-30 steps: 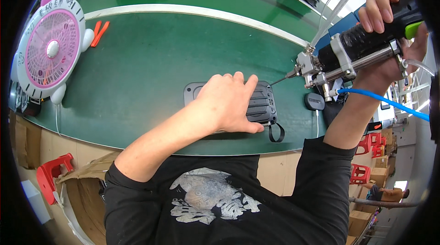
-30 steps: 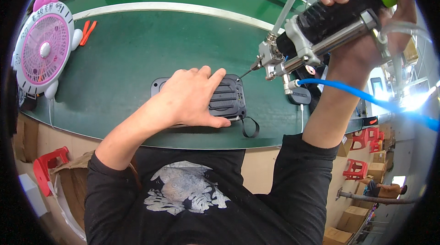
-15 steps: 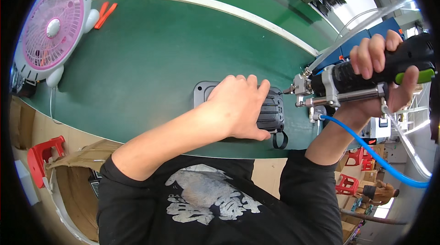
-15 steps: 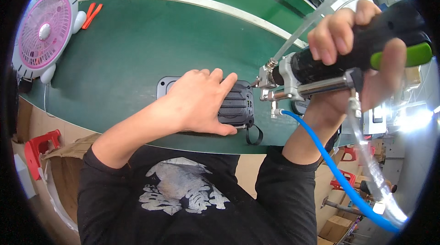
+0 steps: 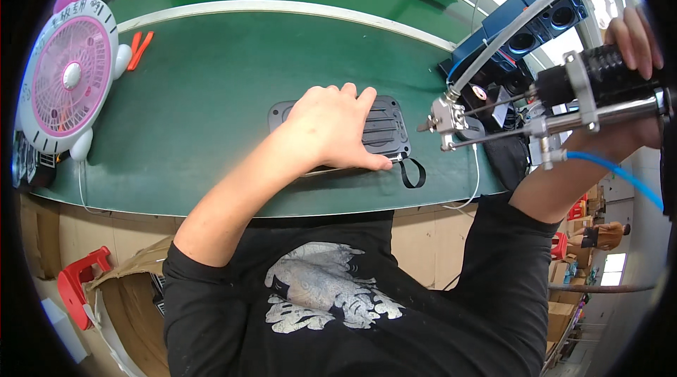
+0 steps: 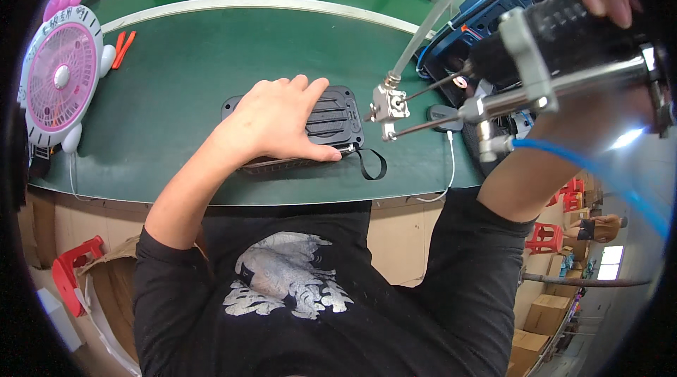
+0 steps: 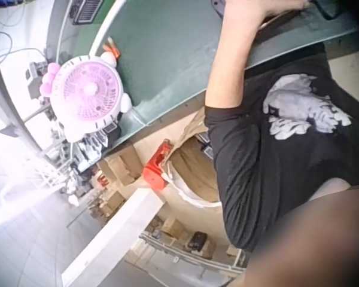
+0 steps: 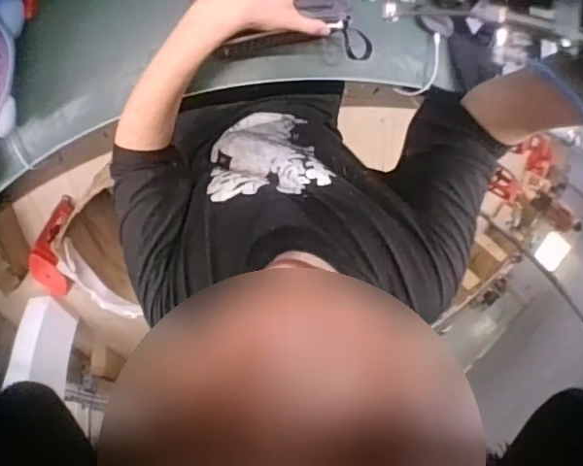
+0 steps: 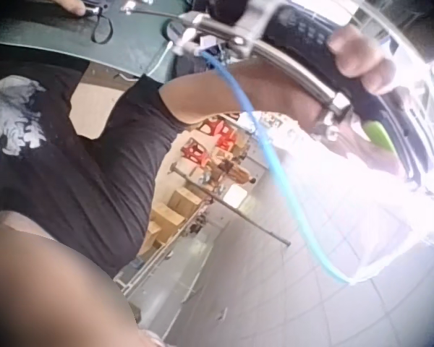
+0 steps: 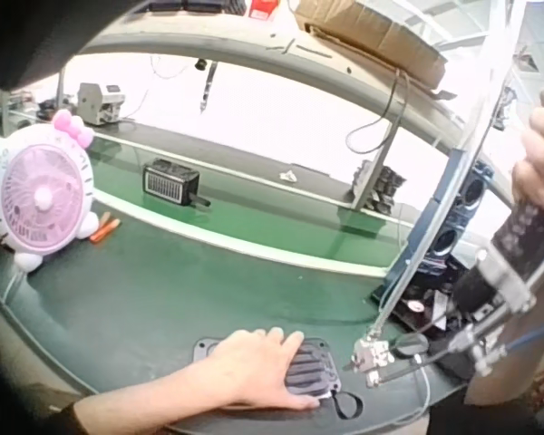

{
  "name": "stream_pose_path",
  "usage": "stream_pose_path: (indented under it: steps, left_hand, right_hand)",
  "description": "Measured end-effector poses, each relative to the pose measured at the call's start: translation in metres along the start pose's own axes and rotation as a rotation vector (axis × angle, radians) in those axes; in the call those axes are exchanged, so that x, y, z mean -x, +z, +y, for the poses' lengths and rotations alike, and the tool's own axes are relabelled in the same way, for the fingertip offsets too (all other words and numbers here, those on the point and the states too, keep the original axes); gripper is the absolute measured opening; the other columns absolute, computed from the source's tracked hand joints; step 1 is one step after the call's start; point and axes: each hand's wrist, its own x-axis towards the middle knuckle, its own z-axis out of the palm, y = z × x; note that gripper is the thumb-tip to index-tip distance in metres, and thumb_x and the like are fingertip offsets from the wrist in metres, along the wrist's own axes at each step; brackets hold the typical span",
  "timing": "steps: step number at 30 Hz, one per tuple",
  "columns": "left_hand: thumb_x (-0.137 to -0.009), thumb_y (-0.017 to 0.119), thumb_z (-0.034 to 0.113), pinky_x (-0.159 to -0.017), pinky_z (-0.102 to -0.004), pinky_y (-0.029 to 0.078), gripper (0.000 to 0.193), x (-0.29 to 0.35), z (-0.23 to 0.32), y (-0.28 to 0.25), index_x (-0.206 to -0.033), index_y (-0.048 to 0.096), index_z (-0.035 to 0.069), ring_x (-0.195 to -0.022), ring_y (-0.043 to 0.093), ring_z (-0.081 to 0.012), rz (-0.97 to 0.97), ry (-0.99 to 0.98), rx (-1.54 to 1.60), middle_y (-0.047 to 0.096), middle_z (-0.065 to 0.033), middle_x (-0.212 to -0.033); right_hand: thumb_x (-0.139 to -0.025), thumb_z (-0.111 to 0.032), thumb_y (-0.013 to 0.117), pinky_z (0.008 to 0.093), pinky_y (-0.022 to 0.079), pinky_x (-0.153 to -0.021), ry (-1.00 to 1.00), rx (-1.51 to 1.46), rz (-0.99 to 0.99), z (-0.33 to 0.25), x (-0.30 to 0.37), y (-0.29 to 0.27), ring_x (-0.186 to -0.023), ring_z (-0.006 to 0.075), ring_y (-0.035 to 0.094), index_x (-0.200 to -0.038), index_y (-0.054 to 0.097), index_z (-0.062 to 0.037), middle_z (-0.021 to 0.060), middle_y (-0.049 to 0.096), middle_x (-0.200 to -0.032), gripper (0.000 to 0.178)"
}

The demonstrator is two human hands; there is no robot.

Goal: Assembling portable speakers using a pneumatic screwdriver at a workbench.

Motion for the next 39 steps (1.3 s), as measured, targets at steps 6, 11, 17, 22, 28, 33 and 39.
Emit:
stream_pose_path:
  steps: [6, 11, 17, 22, 28, 33, 39]
  left_hand:
    - [-0.07, 0.077, 0.07, -0.089, -0.046, 0.054, 0.098, 0.0, 0.002, -0.003, -0.132, 0.053, -0.002, -0.101, 0.068, -0.0404, -0.013, -0.012, -0.018, 0.065, -0.0252, -0.111]
    - [-0.071, 0.077, 0.07, -0.088, -0.0461, 0.055, 0.098, -0.001, 0.001, -0.002, -0.132, 0.053, -0.002, -0.1, 0.068, -0.0403, -0.016, -0.007, -0.034, 0.066, -0.0248, -0.111]
    - [-0.07, 0.077, 0.069, -0.088, -0.0461, 0.054, 0.099, -0.002, 0.002, -0.003, -0.133, 0.053, -0.002, -0.099, 0.068, -0.0403, -0.025, -0.016, -0.021, 0.066, -0.0246, -0.11]
    - [-0.069, 0.078, 0.069, -0.087, -0.0465, 0.054, 0.099, -0.001, 0.002, -0.004, -0.133, 0.052, -0.003, -0.099, 0.068, -0.0404, -0.022, -0.014, -0.032, 0.066, -0.0243, -0.108]
    - [-0.071, 0.076, 0.072, -0.09, -0.0433, 0.055, 0.101, -0.002, 0.001, -0.005, -0.131, 0.052, -0.005, -0.103, 0.068, -0.0374, -0.065, -0.018, -0.037, 0.065, -0.0248, -0.115]
    - [-0.067, 0.083, 0.063, -0.084, -0.0463, 0.055, 0.096, 0.001, -0.001, 0.003, -0.13, 0.053, -0.004, -0.095, 0.067, -0.0405, 0.072, 0.019, 0.03, 0.066, -0.0231, -0.104]
    - [-0.067, 0.08, 0.067, -0.089, -0.0442, 0.054, 0.098, 0.0, 0.0, -0.003, -0.127, 0.054, -0.005, -0.099, 0.067, -0.0381, -0.014, -0.008, 0.023, 0.065, -0.0236, -0.108]
  right_hand:
    - [-0.091, -0.067, 0.063, 0.0381, 0.059, -0.065, 0.025, 0.152, 0.063, 0.011, 0.023, 0.004, -0.082, 0.0255, 0.067, -0.112, 0.053, -0.005, 0.0126, 0.062, -0.092, 0.067]
    - [-0.09, -0.065, 0.064, 0.0363, 0.057, -0.064, 0.025, 0.19, 0.099, 0.02, 0.036, 0.003, -0.079, 0.0232, 0.065, -0.111, 0.051, -0.0056, 0.0105, 0.06, -0.089, 0.065]
    - [-0.09, -0.062, 0.066, 0.0343, 0.053, -0.063, 0.019, 0.206, 0.108, 0.02, 0.042, 0.0, -0.075, 0.0204, 0.062, -0.11, 0.048, -0.0064, 0.008, 0.058, -0.087, 0.062]
    - [-0.089, -0.06, 0.068, 0.0325, 0.051, -0.062, 0.019, 0.202, 0.112, 0.019, 0.039, -0.005, -0.071, 0.018, 0.06, -0.109, 0.046, -0.007, 0.0059, 0.056, -0.084, 0.061]
    - [-0.088, -0.058, 0.07, 0.0305, 0.048, -0.061, 0.041, 0.242, 0.159, 0.04, 0.043, 0.005, -0.067, 0.0152, 0.057, -0.108, 0.044, -0.0077, 0.0033, 0.053, -0.082, 0.059]
    - [-0.088, -0.055, 0.071, 0.0287, 0.045, -0.06, 0.1, 0.295, 0.172, 0.067, 0.06, 0.013, -0.064, 0.0128, 0.055, -0.107, 0.042, -0.0083, 0.0012, 0.051, -0.079, 0.059]
    - [-0.09, -0.056, 0.07, 0.0293, 0.044, -0.063, 0.059, 0.292, 0.318, 0.078, 0.065, 0.024, -0.066, 0.0136, 0.054, -0.109, 0.043, -0.005, 0.0032, 0.051, -0.081, 0.061]
